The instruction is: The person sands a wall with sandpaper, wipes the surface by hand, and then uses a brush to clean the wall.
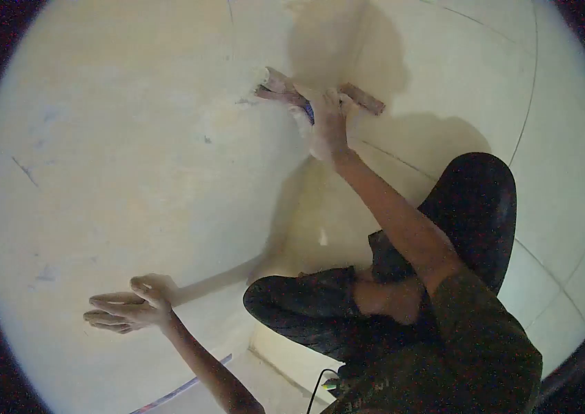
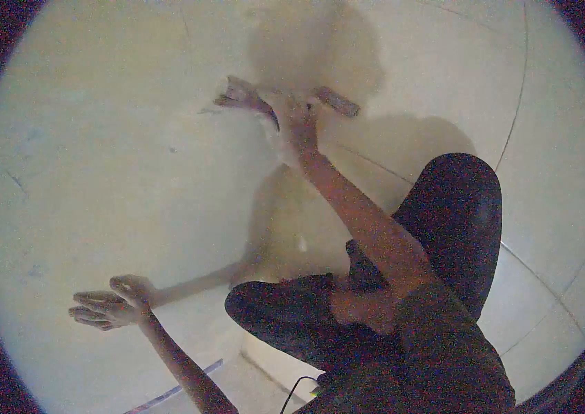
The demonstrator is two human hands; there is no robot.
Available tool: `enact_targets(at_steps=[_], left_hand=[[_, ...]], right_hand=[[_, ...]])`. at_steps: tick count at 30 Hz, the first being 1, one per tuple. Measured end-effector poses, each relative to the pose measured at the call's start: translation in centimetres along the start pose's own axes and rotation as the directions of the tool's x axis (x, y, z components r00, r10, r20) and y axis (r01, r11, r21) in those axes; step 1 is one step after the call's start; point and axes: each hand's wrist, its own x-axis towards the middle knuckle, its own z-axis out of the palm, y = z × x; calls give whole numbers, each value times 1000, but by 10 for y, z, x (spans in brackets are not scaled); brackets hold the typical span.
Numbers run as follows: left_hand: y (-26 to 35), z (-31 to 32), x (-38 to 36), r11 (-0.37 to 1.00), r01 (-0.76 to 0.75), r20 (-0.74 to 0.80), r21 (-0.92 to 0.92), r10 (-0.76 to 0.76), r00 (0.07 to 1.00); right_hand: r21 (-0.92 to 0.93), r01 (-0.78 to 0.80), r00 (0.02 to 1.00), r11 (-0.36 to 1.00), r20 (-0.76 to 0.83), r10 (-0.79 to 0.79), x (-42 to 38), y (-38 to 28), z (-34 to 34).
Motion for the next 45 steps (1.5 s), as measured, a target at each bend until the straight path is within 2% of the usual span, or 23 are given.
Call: enact_targets(at_steps=[3, 6, 12, 14, 15, 19, 21, 23, 25, 26, 27, 28, 30, 32, 34, 35, 37, 38, 40, 41, 43, 45], left_hand=[[3, 0, -4, 1000, 6, 8, 13, -6, 1000], [2, -3, 2, 1000, -12, 1, 9, 12, 1000], [4, -2, -2, 1000, -16, -12, -12, 16, 1000], [3, 0, -4, 1000, -18, -16, -12, 18, 1000], [-9, 7, -3, 1000, -8, -17, -8, 8, 1000], [-10, 5, -3, 1000, -5, 9, -9, 5, 1000], [-12, 1, -2, 1000, -24, 28, -9, 24, 999], [-12, 2, -4, 1000, -25, 41, -5, 25, 999], [-14, 5, -6, 1000, -26, 15, -3, 26, 1000], [-15, 6, -7, 1000, -31, -1, 0, 31, 1000], [-14, 7, -7, 999, -32, -1, -4, 32, 1000], [-14, 6, -6, 999, -34, 1, -6, 34, 999], [-14, 3, -7, 999, -35, 16, -6, 35, 999], [-10, 3, -5, 1000, -18, 15, -17, 18, 1000], [-12, 7, -6, 1000, -15, 30, 5, 15, 999], [-15, 7, -8, 999, -27, 47, 17, 26, 999], [-9, 3, -4, 1000, -26, 47, -14, 27, 999], [-8, 0, -3, 999, -27, 49, -27, 28, 998], [-11, 0, -3, 998, -59, 26, -11, 59, 998], [-7, 4, -2, 999, -53, -3, -6, 53, 999], [-7, 5, -4, 999, -41, -11, 5, 41, 999], [-7, 5, -6, 999, -46, -8, 8, 46, 999]], right_hand=[[10, 100, 994, 995, 45, -100, 12, -22, -10], [169, -74, 996, 983, 55, 65, -2, 0, 0], [92, -32, 998, 995, 58, 27, 15, -33, -9], [91, -96, 995, 991, 14, 95, -11, -23, 0], [86, -115, 993, 990, -13, 116, -13, -38, 5], [113, -367, 924, 923, 163, 347, -8, -60, 5], [73, -487, 846, 870, 286, 449, -2, -62, -2], [125, -318, 948, 940, 65, 312, -29, -56, 27], [165, -257, 966, 952, 8, 259, -30, -64, 19], [203, -290, 957, 935, 64, 282, -31, -64, 15], [242, -327, 944, 914, 122, 306, -24, -71, 7], [153, -434, 891, 888, 218, 398, -16, -74, 4], [-63, -599, 724, 799, 384, 573, -4, -79, 0], [360, -489, 872, 794, 173, 458, -21, -95, 6], [469, -338, 935, 816, 68, 349, -15, -98, 5], [391, -316, 949, 864, 110, 296, -12, -91, 5], [228, -480, 855, 847, 338, 394, 10, -91, -12], [105, -643, 698, 759, 490, 523, 39, -102, -36], [76, -548, 784, 833, 395, 479, 36, -101, -33], [124, -241, 966, 963, 129, 225, 14, -88, -3], [133, 8, 999, 991, -53, -1, 12, -90, -1], [173, -197, 974, 965, 151, 172, 3, -84, -3]])
